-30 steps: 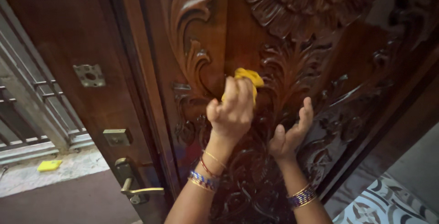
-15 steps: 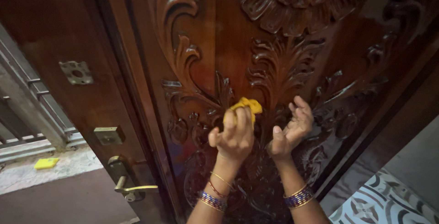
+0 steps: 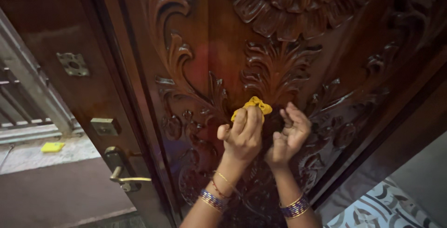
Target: The person wipes a carved wooden door with a yellow cloth, moving methodically across the surface and into the carved details. The person briefly dips the cloth into a small container on a blue bucket before resuming wiping.
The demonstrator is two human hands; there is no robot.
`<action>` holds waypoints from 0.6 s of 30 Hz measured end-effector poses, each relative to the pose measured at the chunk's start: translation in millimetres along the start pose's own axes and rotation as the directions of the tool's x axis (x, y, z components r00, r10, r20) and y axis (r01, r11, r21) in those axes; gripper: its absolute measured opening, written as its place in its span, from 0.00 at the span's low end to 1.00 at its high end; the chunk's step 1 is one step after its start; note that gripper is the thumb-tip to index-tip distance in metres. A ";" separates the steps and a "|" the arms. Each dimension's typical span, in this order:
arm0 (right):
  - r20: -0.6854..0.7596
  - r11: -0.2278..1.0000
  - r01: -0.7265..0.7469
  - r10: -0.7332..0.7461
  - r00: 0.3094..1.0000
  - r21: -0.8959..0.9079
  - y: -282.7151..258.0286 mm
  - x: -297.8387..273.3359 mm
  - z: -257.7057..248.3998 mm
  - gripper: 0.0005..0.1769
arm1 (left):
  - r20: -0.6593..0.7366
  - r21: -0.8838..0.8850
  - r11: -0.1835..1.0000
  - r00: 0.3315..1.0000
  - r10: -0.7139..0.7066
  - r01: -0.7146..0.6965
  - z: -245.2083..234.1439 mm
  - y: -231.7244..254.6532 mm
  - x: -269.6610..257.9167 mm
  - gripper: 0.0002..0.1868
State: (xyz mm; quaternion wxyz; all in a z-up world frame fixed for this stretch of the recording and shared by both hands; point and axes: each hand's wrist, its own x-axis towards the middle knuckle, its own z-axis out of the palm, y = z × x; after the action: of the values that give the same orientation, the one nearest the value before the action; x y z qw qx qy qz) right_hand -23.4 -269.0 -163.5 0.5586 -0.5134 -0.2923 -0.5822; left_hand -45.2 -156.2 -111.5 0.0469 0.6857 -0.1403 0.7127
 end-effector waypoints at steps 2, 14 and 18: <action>0.089 0.998 -0.068 0.067 0.994 0.010 -9.5 6.1 -8.3 0.22 | 0.074 -0.005 0.998 0.995 0.068 -0.068 -7.0 -4.1 -1.9 0.11; 0.349 0.848 -0.356 0.496 0.795 -0.393 -108.2 -5.6 -26.1 0.25 | 0.870 -0.480 -0.467 0.335 -0.363 0.742 -45.7 49.0 -52.3 0.10; 0.457 0.910 -0.220 0.372 0.808 -0.352 -122.7 9.4 -18.9 0.30 | 0.945 -0.327 -0.695 0.205 -0.256 0.641 -53.4 27.5 -36.2 0.11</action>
State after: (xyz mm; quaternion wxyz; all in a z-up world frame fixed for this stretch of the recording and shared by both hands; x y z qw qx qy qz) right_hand -143.7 -264.4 -131.9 0.4656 -0.7636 -0.2603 -0.3638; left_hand -101.9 -163.9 -152.1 0.9053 0.4043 -0.1248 0.0385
